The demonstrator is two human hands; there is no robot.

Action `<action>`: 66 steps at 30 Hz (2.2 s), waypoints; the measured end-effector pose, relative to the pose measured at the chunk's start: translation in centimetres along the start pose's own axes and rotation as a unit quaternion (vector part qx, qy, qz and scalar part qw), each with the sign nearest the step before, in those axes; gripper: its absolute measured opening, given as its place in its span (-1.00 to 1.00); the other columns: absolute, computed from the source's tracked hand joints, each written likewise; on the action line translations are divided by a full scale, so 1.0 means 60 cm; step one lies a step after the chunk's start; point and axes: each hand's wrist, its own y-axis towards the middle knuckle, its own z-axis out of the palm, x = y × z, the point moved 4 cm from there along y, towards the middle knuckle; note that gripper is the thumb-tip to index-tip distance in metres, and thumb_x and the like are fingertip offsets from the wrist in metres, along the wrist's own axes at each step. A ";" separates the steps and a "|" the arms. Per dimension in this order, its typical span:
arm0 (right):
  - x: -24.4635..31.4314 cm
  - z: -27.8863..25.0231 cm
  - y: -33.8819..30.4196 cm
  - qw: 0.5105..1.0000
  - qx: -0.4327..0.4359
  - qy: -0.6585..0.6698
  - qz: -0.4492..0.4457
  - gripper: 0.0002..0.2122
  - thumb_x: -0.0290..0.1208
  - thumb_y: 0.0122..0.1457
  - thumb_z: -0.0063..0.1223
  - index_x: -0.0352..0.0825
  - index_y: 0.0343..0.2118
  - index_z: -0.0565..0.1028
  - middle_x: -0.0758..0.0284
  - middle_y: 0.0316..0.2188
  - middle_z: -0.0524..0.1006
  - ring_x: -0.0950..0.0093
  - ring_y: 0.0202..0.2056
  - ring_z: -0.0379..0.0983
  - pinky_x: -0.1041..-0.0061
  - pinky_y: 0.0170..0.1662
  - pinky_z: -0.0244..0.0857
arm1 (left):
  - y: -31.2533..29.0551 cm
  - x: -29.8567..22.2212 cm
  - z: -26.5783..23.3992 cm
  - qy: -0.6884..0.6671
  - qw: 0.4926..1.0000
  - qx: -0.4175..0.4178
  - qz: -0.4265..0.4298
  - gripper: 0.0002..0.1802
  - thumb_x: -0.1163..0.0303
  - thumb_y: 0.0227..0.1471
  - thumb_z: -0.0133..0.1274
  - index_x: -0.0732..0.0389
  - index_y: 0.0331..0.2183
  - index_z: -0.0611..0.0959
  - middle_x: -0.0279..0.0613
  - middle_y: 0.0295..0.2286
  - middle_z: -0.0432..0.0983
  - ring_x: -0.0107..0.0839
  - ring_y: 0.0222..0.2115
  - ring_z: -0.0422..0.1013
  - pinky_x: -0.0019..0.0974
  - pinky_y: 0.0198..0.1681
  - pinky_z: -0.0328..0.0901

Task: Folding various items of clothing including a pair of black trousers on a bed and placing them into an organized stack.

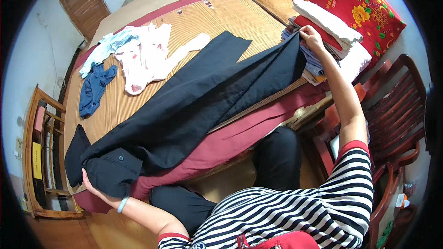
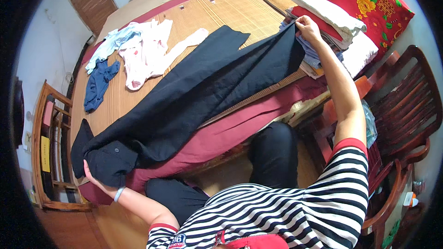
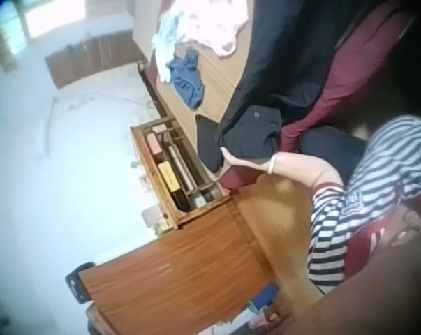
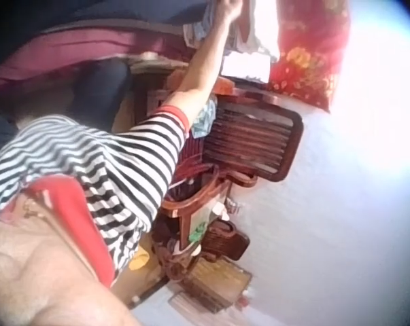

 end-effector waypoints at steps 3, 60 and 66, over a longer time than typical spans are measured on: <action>0.009 0.025 0.014 0.999 -0.014 -0.038 -0.004 -0.90 -0.40 0.23 0.07 -0.30 -0.28 0.46 0.39 -0.50 0.53 0.62 -0.62 0.48 0.62 -0.64 0.23 | 0.003 0.022 -0.007 -0.081 0.993 -0.021 -0.078 -0.52 0.32 0.19 -0.06 0.16 0.14 0.40 0.16 0.05 0.37 -0.07 -0.05 0.41 -0.13 0.06 0.34; -0.144 0.135 0.223 0.880 -0.049 -0.447 -0.149 -0.70 -0.21 0.21 0.05 -0.38 -0.19 0.46 -0.07 -0.23 0.53 -0.05 -0.12 0.44 0.08 -0.13 0.34 | 0.073 0.044 -0.019 -0.043 0.954 0.145 -0.259 -0.57 0.50 0.10 0.13 0.37 0.02 0.50 -0.19 -0.07 0.51 -0.43 -0.09 0.41 -0.36 0.08 0.23; -0.177 0.199 0.100 0.805 0.072 -0.536 -0.244 -0.75 -0.40 0.04 0.24 -0.38 -0.30 0.42 0.02 -0.31 0.48 -0.01 -0.21 0.43 0.15 -0.18 0.31 | 0.058 0.082 -0.028 0.200 0.914 0.244 -0.256 -0.58 0.53 0.03 0.15 0.38 -0.03 0.54 -0.18 -0.15 0.56 -0.43 -0.17 0.44 -0.36 0.00 0.29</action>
